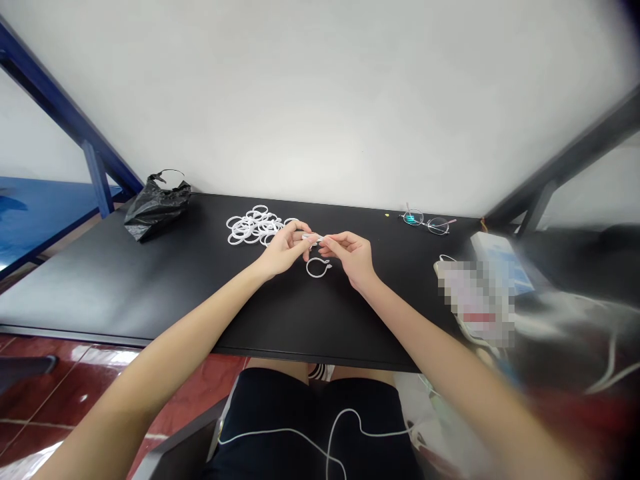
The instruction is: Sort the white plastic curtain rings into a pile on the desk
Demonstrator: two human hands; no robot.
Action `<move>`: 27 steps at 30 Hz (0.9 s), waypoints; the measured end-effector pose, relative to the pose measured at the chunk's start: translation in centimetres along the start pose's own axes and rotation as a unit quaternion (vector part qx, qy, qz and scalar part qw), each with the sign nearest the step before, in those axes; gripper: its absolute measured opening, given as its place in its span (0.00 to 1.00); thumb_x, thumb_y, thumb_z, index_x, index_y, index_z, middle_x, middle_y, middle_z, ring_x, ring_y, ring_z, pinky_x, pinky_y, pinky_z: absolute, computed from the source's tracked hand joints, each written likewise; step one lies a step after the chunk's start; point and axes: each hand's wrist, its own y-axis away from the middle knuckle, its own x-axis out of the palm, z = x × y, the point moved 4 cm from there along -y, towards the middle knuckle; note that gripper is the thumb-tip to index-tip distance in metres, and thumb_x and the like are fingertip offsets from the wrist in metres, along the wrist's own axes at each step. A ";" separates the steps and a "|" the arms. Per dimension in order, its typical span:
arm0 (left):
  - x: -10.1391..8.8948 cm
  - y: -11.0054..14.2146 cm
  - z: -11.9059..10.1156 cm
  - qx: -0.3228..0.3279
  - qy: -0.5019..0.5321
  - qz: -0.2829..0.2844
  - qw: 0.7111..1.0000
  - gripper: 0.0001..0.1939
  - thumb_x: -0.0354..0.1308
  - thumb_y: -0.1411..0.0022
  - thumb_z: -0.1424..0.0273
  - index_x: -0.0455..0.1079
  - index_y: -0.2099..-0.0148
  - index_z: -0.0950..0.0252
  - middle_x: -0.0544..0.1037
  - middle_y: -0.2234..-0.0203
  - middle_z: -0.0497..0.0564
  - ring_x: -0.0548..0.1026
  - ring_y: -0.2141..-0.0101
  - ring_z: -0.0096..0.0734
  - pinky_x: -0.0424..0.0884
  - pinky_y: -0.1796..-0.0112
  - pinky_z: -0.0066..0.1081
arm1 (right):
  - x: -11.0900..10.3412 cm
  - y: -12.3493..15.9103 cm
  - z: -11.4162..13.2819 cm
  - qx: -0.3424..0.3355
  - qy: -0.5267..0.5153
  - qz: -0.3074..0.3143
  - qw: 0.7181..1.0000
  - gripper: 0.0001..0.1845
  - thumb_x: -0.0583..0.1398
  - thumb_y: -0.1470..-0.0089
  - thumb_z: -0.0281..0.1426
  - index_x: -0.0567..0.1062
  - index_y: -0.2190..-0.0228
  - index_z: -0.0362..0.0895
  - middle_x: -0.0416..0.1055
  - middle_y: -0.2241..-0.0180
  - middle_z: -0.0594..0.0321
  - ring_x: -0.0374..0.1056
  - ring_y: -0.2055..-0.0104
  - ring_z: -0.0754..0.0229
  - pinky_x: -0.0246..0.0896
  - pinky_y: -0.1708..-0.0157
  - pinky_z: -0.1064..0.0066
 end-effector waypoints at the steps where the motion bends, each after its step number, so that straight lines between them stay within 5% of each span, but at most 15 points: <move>1: 0.0 0.0 0.0 -0.002 -0.006 -0.003 1.000 0.16 0.61 0.39 0.59 0.61 0.60 0.63 0.75 0.74 0.45 0.70 0.80 0.19 0.66 0.73 0.26 | 0.0 0.0 0.0 -0.001 -0.001 -0.001 1.000 0.20 0.72 0.63 0.44 0.77 0.74 0.43 0.79 0.73 0.62 0.76 0.73 0.60 0.77 0.67 0.64; 8: 0.0 -0.1 0.0 0.002 -0.013 -0.005 1.000 0.16 0.62 0.40 0.58 0.61 0.60 0.63 0.73 0.77 0.43 0.69 0.82 0.19 0.65 0.76 0.24 | 0.0 0.0 -0.2 0.000 -0.006 -0.003 1.000 0.18 0.72 0.62 0.43 0.78 0.74 0.43 0.79 0.73 0.62 0.75 0.73 0.60 0.77 0.67 0.64; 13: -0.7 -0.1 -0.5 0.040 -0.098 -0.023 0.994 0.16 0.60 0.40 0.57 0.66 0.66 0.65 0.79 0.65 0.53 0.77 0.73 0.28 0.73 0.66 0.32 | -0.1 -0.2 -0.3 -0.026 0.055 0.007 0.998 0.18 0.70 0.58 0.42 0.78 0.68 0.44 0.78 0.69 0.61 0.75 0.70 0.60 0.75 0.68 0.65; 17: -2.2 0.2 -1.2 0.131 -0.333 -0.085 0.930 0.12 0.60 0.39 0.59 0.71 0.67 0.63 0.78 0.57 0.57 0.74 0.54 0.43 0.66 0.50 0.43 | 0.1 0.0 0.1 -0.112 0.234 0.062 0.964 0.19 0.71 0.59 0.38 0.78 0.64 0.46 0.76 0.62 0.59 0.73 0.63 0.58 0.71 0.65 0.65; 21: -2.8 0.2 -0.2 0.119 -0.509 -0.063 0.850 0.12 0.56 0.36 0.61 0.74 0.64 0.63 0.77 0.54 0.57 0.72 0.52 0.47 0.60 0.47 0.49 | 0.9 0.7 0.1 -0.178 0.359 0.159 0.902 0.12 0.69 0.55 0.35 0.78 0.66 0.46 0.75 0.62 0.60 0.71 0.60 0.56 0.67 0.59 0.63; 27: -2.6 0.0 0.7 0.081 -0.561 -0.033 0.823 0.12 0.51 0.33 0.64 0.74 0.62 0.64 0.77 0.52 0.57 0.71 0.48 0.44 0.57 0.43 0.47 | 1.4 1.1 -0.4 -0.199 0.430 0.237 0.848 0.09 0.68 0.51 0.32 0.77 0.66 0.45 0.75 0.62 0.59 0.68 0.59 0.55 0.64 0.55 0.62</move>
